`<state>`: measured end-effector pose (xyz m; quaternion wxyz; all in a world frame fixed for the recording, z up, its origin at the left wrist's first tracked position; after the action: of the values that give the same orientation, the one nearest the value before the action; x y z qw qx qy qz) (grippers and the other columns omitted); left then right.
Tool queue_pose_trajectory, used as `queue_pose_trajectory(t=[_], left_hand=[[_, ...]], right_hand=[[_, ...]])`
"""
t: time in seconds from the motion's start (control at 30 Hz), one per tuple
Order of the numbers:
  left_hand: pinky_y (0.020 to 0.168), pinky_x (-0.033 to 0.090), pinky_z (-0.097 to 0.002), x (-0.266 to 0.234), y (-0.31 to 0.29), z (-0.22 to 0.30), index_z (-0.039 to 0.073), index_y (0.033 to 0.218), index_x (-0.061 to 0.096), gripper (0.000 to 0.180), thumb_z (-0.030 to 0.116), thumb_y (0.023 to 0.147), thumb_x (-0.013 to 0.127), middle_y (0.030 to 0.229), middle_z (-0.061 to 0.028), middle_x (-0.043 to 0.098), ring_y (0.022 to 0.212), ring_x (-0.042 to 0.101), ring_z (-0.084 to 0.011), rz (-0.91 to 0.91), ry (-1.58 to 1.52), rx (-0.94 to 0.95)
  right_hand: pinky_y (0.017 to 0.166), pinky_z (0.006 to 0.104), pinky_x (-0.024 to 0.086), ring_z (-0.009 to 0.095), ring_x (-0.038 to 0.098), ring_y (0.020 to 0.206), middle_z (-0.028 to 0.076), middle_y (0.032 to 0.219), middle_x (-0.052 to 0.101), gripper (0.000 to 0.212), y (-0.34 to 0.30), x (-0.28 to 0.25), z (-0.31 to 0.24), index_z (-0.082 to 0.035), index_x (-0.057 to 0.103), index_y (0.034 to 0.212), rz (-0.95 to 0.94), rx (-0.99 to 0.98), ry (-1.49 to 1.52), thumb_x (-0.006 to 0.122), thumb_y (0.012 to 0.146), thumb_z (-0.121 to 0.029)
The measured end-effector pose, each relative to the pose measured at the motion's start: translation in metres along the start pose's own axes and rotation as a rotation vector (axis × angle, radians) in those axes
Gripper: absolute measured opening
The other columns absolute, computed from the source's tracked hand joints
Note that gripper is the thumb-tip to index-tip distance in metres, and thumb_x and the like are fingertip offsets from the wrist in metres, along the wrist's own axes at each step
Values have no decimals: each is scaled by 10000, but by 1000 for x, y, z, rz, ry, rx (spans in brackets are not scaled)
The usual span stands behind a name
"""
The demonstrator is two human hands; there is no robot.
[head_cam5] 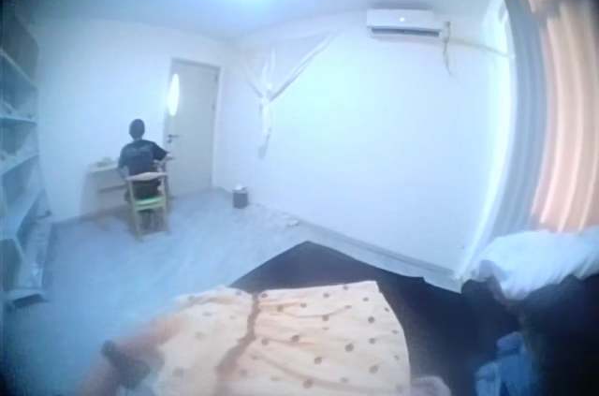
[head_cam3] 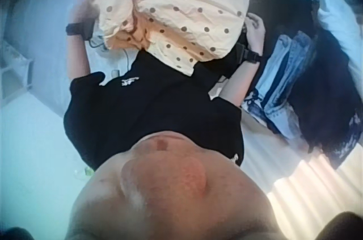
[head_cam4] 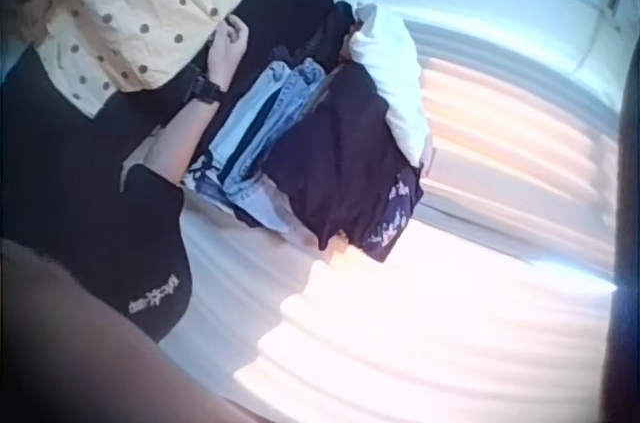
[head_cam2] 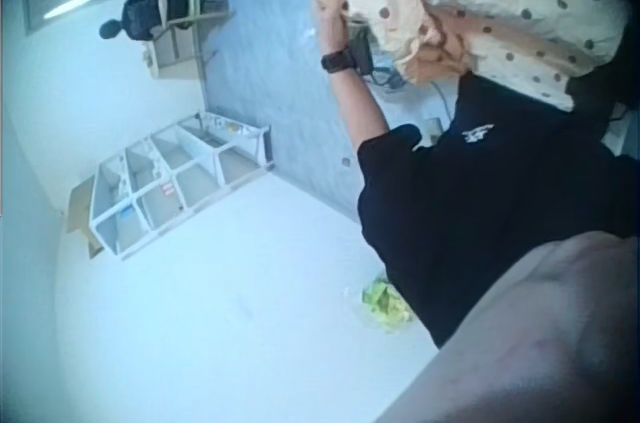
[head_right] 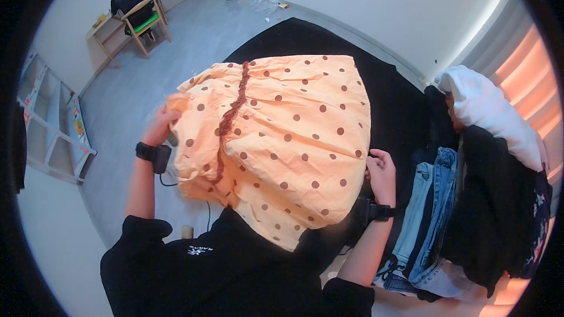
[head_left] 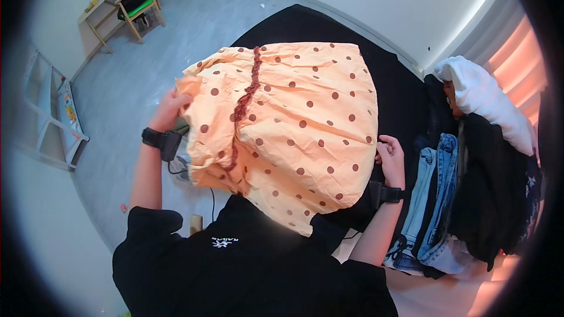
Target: Folding a yellow polka-dot dress and a blue floral dress and placing them in a plastic bag.
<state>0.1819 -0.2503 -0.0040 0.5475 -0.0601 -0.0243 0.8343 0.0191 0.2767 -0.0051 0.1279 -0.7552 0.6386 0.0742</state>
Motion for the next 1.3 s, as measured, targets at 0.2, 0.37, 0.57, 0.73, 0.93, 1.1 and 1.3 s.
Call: queue_pose_trajectory(t=[0.2,0.37,0.57,0.73,0.93,1.1,1.3], left_hand=[[836,458,-264,38,15,93,-17,1118,553,391,-42,736,469,1017,-29,624,945,572,-119,71,3,520],[818,463,-268,99,0,171,42,977,619,377,-119,679,452,945,-40,646,937,608,-153,-348,401,840],[692,493,-304,169,-83,230,74,934,617,352,-89,628,560,865,-57,644,786,621,-245,-1120,458,1170],[650,471,-369,199,-143,214,106,1148,514,452,-73,734,538,862,-123,622,788,598,-308,-1781,356,971],[664,462,-420,185,-140,208,92,1204,440,354,-11,868,480,842,-207,609,785,591,-383,-1902,545,550],[617,457,-431,170,-121,206,75,1192,432,335,153,895,564,760,-213,610,733,592,-415,-1633,943,307],[687,468,-356,157,-116,211,19,943,581,223,197,846,675,735,-142,561,733,537,-345,-1604,627,614]], right_hand=[[706,237,459,104,562,754,37,838,609,265,-8,4,-36,1,544,1128,-27,-149,-107,574,875,-75],[795,274,467,138,584,901,66,970,620,332,-35,13,-104,-18,532,1156,-106,-443,-134,613,835,-38],[1028,393,330,274,470,1214,140,1306,502,670,-77,51,-199,-73,443,1321,-321,-1066,-204,723,713,-107],[1043,435,295,343,448,1231,162,1267,515,875,-117,92,-211,-153,290,1443,-803,-1231,-426,745,695,-156],[674,354,463,323,616,761,101,782,637,627,-127,101,-186,-105,459,1298,-1285,-612,-432,660,704,-120],[623,345,419,247,587,707,46,680,584,119,-134,51,-214,-87,640,806,-813,-1242,-500,682,714,-150],[704,370,408,231,580,778,15,723,588,82,-160,1,-231,-86,591,662,-456,-1647,-264,590,714,-149]])
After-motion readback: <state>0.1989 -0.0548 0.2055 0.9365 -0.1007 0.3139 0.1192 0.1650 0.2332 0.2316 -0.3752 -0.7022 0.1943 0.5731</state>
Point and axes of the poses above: each hand's wrist, its own y-axis towards the middle knuckle, its own x-axis out of the palm, z = x × y, the point moved 2 cm from there along y, towards the middle knuckle
